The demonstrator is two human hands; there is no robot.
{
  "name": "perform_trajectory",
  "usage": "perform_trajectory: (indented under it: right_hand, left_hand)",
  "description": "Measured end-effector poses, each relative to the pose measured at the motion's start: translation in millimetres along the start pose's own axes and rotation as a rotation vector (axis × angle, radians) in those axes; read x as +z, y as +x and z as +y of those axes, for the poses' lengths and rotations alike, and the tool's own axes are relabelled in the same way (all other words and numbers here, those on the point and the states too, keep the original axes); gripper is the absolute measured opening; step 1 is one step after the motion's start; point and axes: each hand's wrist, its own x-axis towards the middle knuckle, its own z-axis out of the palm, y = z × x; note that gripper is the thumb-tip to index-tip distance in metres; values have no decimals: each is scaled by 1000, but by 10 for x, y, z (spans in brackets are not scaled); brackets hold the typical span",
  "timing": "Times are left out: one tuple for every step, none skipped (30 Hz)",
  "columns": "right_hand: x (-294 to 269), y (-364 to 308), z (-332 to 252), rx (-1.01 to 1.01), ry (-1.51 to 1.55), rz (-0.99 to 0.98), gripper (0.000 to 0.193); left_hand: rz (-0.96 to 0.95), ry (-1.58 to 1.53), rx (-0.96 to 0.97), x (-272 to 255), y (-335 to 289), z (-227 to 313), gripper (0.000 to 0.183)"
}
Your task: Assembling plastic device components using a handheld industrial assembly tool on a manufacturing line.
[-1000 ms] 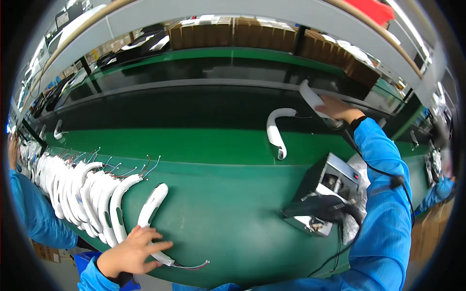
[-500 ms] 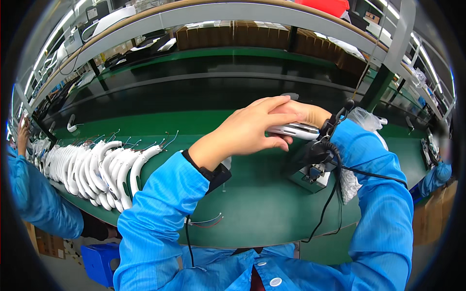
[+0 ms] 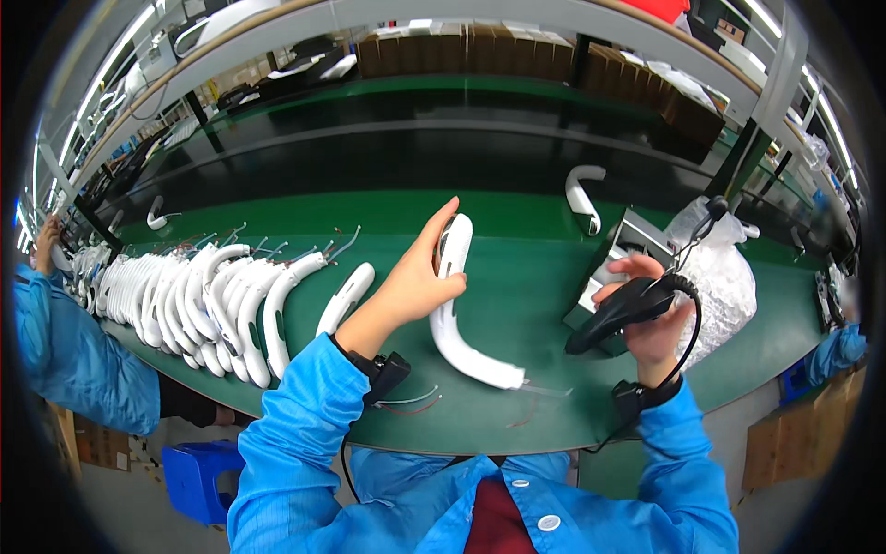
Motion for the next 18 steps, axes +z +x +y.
perform_trajectory:
  right_hand:
    - [-11, -113, 69, -109, -86, 19, 98]
    - [-1, -199, 118, -216, -177, 39, 98]
    - [39, -297, 147, -163, -372, 137, 89]
    - [78, -364, 158, -107, -447, 179, 84]
    - [98, -386, 162, -77, -423, 212, 83]
    - [96, -377, 158, -49, -399, 245, 82]
    - [81, -341, 142, -69, -315, 237, 80]
    - [88, -292, 113, -112, -234, 228, 77]
    - [130, -245, 27, -118, -218, 292, 77]
    - [138, -196, -50, -128, -199, 351, 78]
    - [64, -158, -56, -123, -206, 360, 78]
    - [-21, -113, -50, -209, -205, 331, 79]
    - [-79, -69, -68, -298, -206, 300, 81]
    - [-98, -29, -87, -296, -211, 303, 81]
    - [-91, 15, -104, -358, -230, 295, 82]
    - [-71, 67, -108, -420, -245, 285, 83]
    - [-27, 129, -102, -451, -234, 323, 84]
    - [-54, 150, -77, -447, -233, 322, 84]
  left_hand:
    - [-14, -47, -30, 81, 6, -40, 82]
    - [-35, -60, -44, 143, 10, -67, 82]
    - [-44, -29, -37, 192, 16, -86, 80]
    - [-58, 0, -30, 256, 22, -130, 78]
    - [-22, 76, 73, 309, 40, -215, 74]
    - [26, -7, 5, 361, 24, -257, 62]
    - [62, -130, 5, 406, 8, -295, 54]
    - [100, -251, 5, 458, 20, -318, 46]
    - [125, -263, 43, 515, 39, -297, 39]
    - [155, -273, 83, 560, 61, -255, 33]
    - [169, -247, 79, 609, 71, -211, 31]
    - [164, -252, 73, 666, 99, -203, 31]
    - [165, -294, 96, 727, 146, -181, 31]
    - [168, -335, 120, 786, 188, -156, 30]
    - [142, -369, 123, 852, 222, -127, 31]
    - [112, -385, 133, 908, 239, -93, 30]
    - [96, -305, 134, 981, 238, -81, 30]
    - [79, -225, 134, 1033, 239, -84, 30]
